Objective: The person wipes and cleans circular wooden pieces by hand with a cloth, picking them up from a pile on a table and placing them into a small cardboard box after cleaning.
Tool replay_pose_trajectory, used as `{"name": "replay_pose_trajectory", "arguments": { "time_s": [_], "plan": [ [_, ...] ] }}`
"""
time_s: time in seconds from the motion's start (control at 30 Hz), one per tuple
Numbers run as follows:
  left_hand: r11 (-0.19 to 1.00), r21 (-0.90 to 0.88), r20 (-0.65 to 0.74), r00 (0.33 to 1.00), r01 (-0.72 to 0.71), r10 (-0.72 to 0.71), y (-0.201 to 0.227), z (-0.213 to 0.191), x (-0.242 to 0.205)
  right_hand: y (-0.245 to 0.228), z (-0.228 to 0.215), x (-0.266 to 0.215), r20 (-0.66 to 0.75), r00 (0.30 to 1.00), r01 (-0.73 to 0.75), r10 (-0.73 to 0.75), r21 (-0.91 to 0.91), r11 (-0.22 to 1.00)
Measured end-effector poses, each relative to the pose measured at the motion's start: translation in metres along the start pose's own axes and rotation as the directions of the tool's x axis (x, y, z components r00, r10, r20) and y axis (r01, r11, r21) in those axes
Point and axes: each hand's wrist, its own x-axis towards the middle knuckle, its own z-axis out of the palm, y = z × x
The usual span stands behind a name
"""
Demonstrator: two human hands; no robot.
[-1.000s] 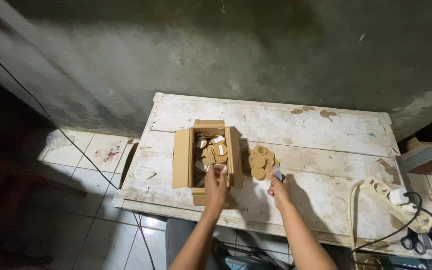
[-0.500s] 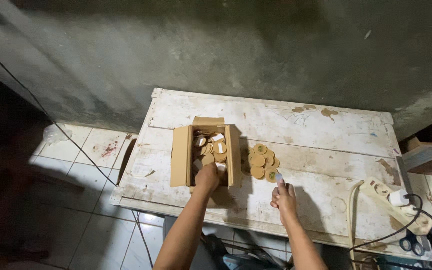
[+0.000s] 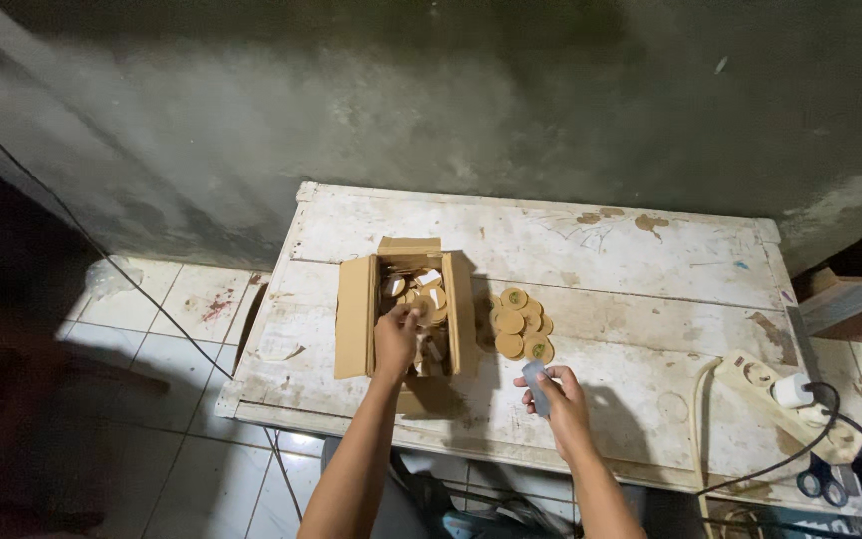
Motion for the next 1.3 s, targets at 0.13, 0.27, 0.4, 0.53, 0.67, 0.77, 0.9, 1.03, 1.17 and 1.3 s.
{"name": "replay_pose_trajectory", "arguments": {
  "time_s": [0.13,0.27,0.4,0.53,0.67,0.77,0.9,1.03,1.17,1.3],
  "plan": [
    [0.950,-0.283,0.083,0.990,0.132,-0.112,0.042,-0.001,-0.037,-0.018,0.002,-0.009,0.032,0.999,-0.016,0.018,-0.077,0.997],
    [0.905,-0.418,0.101,0.994,0.074,-0.035,0.078,-0.002,-0.074,-0.019,-0.002,-0.005,0.184,0.983,-0.046,0.020,0.138,0.989],
    [0.856,-0.517,0.114,0.993,0.026,0.039,0.071,0.020,-0.094,-0.048,0.012,-0.019,0.246,0.969,-0.057,-0.013,0.276,0.959],
    [0.855,-0.509,0.188,0.982,0.097,0.001,0.094,0.026,-0.122,-0.077,0.023,-0.034,0.289,0.951,0.004,-0.111,0.347,0.938],
    [0.766,-0.643,0.195,0.965,-0.011,0.177,0.094,0.040,-0.128,-0.099,0.034,-0.051,0.278,0.951,0.044,-0.135,0.310,0.950],
    [0.771,-0.634,0.258,0.956,0.059,0.138,0.108,0.040,-0.136,-0.100,0.032,-0.049,0.252,0.960,0.052,-0.125,0.277,0.959],
    [0.764,-0.641,0.296,0.942,0.072,0.160,0.123,0.037,-0.149,-0.103,0.030,-0.053,0.231,0.961,0.100,-0.152,0.222,0.970],
    [0.807,-0.590,0.277,0.936,-0.013,0.217,0.122,0.038,-0.152,-0.118,0.036,-0.064,0.239,0.955,0.147,-0.175,0.129,0.981],
    [0.751,-0.658,0.324,0.920,0.052,0.221,0.128,0.039,-0.154,-0.128,0.040,-0.075,0.233,0.961,0.192,-0.151,-0.164,0.968],
    [0.653,-0.752,0.256,0.952,0.088,0.166,0.137,0.034,-0.158,-0.146,0.040,-0.097,0.346,0.927,0.219,-0.145,-0.185,0.958]
  ]
}}
